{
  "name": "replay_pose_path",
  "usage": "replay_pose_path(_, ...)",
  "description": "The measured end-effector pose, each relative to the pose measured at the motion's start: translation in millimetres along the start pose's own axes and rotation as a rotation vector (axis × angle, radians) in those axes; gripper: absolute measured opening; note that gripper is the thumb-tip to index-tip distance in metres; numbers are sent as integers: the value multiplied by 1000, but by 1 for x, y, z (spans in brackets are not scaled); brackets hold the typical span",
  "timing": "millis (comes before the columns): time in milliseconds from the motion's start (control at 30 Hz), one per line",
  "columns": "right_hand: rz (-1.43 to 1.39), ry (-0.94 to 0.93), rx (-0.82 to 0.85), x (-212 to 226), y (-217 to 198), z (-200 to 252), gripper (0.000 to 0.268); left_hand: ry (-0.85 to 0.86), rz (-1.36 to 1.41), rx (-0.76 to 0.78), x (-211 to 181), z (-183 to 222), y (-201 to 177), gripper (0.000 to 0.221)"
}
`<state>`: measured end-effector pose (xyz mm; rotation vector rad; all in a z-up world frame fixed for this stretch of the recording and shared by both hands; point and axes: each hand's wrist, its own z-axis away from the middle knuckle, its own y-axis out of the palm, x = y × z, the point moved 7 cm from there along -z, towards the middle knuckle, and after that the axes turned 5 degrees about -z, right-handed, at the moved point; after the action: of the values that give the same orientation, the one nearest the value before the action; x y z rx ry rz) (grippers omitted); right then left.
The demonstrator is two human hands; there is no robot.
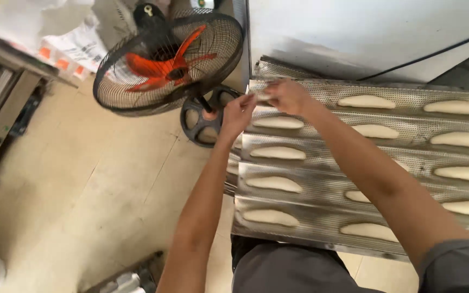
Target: Arrange shaped bread dough onto metal baking trays for proofing or baking.
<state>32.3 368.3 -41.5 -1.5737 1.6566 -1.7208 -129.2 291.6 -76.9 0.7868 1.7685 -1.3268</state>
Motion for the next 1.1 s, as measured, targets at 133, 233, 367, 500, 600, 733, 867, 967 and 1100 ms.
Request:
replay_pose_path(133, 3, -4, 139, -3, 20, -27, 32, -15, 55, 83, 28, -50, 35, 48)
replay_pose_path(233, -112, 156, 203, 4, -8, -21, 27, -74, 185, 279, 55, -82, 83, 51)
replay_pose_path(367, -184, 197, 122, -2, -40, 8, 31, -284, 429, 566, 30, -80, 101, 52)
replay_pose_path(500, -45, 207, 123, -32, -29, 37, 34, -124, 110, 592, -30, -71, 68, 37)
replay_pose_path(600, -167, 337, 126, -37, -34, 44, 33, -58, 42, 531, -44, -71, 56, 34)
replay_pose_path(733, -694, 573, -69, -40, -53, 56, 43, -192, 422, 491, -57, -76, 36, 38)
replay_pose_path(867, -869, 643, -129, -56, -43, 75, 47, -395, 568, 538, -13, -74, 55, 44)
replay_pose_path(967, -730, 625, -144, -60, -52, 87, 43, -472, 481, 571, 25, -72, 63, 43)
replay_pose_path(1100, -366, 710, -136, -64, -62, 103, 34, -382, 197, 482, 13, -66, 43, 35)
